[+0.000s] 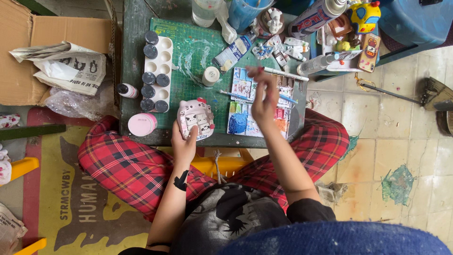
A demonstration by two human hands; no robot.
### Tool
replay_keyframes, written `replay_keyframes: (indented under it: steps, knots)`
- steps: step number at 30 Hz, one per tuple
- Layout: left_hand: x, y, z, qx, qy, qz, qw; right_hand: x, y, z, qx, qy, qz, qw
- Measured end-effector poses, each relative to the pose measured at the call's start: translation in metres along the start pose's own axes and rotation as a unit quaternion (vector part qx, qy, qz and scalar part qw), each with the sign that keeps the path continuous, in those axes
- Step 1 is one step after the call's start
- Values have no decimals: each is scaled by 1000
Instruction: The person sits on a low stool and paints a pink Hello Kitty-shaped ceramic dish with a paintbrush, dipping the brush into a watercolor palette and applying paint to the dish's rim and edges, turning the dish to reach different sides.
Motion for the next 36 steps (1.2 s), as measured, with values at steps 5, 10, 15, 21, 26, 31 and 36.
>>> replay_keyframes:
  steps: [5, 10, 15, 21, 26, 31, 36]
  knots:
    - [-5, -9, 7, 7, -4, 96, 995, 31, -59, -87, 170, 36, -151, 973]
    - [-12, 4, 9, -13, 42, 211, 977, 23, -90, -114, 195, 48, -222, 954]
    - [-49, 3, 5, -22, -111, 393, 913, 16, -115, -131, 237, 103, -302, 917]
    - [-65, -4, -3, 1, -59, 440, 896, 18, -119, -133, 246, 102, -300, 916]
    - [-76, -23, 0, 75, -28, 580, 811, 24, -113, -121, 208, 109, -226, 945]
    - [-91, -36, 10, 137, -135, 626, 756, 21, -115, -119, 199, 99, -131, 966]
    - [-94, -35, 22, 181, -155, 623, 745, 13, -108, -115, 161, 71, -62, 983]
Point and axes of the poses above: each hand's wrist, its own z-axis towards the middle knuckle, its own y-axis out of the back of the hand, x = y × z, the point moved 9 cm from there along z, towards the middle knuckle, and after that the axes turned 7 degrees about -z, right-handed, at the moved point
